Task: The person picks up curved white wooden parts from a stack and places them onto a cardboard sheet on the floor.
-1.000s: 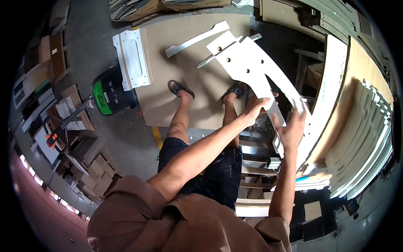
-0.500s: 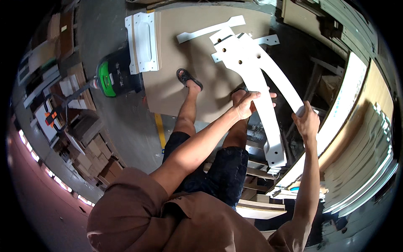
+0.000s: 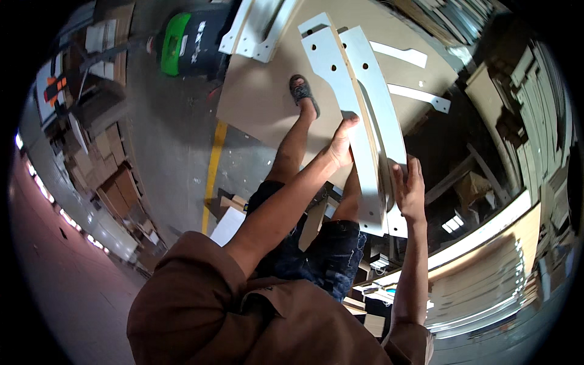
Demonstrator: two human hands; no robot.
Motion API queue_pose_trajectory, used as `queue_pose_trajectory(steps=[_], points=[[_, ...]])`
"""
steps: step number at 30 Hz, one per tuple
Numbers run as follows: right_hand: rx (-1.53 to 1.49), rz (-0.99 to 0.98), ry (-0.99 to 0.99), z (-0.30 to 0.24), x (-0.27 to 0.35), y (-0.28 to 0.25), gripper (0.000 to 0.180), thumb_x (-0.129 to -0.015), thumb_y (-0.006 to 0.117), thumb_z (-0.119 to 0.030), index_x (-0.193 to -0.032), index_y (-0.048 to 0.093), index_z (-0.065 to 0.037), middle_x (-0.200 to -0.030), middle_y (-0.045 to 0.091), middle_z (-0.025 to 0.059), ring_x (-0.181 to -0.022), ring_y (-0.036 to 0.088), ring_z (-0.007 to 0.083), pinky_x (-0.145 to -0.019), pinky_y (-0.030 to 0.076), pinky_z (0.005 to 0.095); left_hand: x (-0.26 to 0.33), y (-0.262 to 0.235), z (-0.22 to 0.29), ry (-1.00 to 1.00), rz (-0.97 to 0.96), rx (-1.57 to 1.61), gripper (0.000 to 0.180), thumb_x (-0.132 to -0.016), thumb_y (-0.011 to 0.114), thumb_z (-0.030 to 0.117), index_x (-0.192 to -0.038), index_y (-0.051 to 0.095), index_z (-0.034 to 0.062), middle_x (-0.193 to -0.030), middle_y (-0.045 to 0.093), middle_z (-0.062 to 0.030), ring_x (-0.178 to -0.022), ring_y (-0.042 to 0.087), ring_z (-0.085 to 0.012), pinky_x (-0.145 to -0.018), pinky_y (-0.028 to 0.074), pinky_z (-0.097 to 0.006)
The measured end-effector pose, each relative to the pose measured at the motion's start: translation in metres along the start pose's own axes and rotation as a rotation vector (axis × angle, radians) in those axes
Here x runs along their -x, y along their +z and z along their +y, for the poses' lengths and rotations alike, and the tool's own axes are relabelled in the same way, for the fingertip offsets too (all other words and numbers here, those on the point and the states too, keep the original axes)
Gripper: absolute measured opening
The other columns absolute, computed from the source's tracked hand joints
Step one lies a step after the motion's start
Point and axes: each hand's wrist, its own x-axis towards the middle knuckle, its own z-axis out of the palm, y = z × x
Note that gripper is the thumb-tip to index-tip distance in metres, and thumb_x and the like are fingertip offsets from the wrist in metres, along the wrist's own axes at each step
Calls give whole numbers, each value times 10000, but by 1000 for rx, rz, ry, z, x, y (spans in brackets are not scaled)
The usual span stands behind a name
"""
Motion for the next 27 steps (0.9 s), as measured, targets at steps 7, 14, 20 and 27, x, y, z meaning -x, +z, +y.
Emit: queue_pose_trajectory(steps=[7, 14, 20, 27], points=[[43, -165, -138, -89, -86, 92, 349, -1002, 628, -289, -1207, 541, -20, -1137, 692, 243, -987, 706, 383, -795, 546, 477, 32, -58, 126, 168, 9, 139, 646, -862, 685, 431, -1345, 538, 29, -1195, 648, -150, -1121, 627, -300, -997, 508, -474], [-502, -630, 267, -191, -164, 168, 814, -928, 710, -426, -1485, 364, 56, -1326, 588, 274, -1230, 563, 328, -1059, 467, 464, 77, -73, 253, 183, 379, 191, 607, -900, 663, 406, -1360, 509, 41, -1211, 616, -146, -1113, 599, -315, -971, 503, -464], [-652, -566, 220, -259, -199, 238, 613, -1005, 638, -216, -1494, 362, 29, -1389, 552, 253, -1295, 522, 284, -1110, 422, 386, 87, -104, 347, 278, 400, -29, 751, -856, 675, 552, -1397, 488, 66, -1250, 591, -161, -1145, 587, -334, -1016, 472, -484], [-459, -394, 52, -278, -232, 252, 595, -971, 662, -117, -1463, 359, 23, -1371, 572, 232, -1266, 565, 271, -1064, 455, 369, 62, -96, 384, 385, 500, -299, 690, -924, 649, 500, -1419, 448, 63, -1279, 574, -117, -1188, 570, -266, -993, 491, -430]])
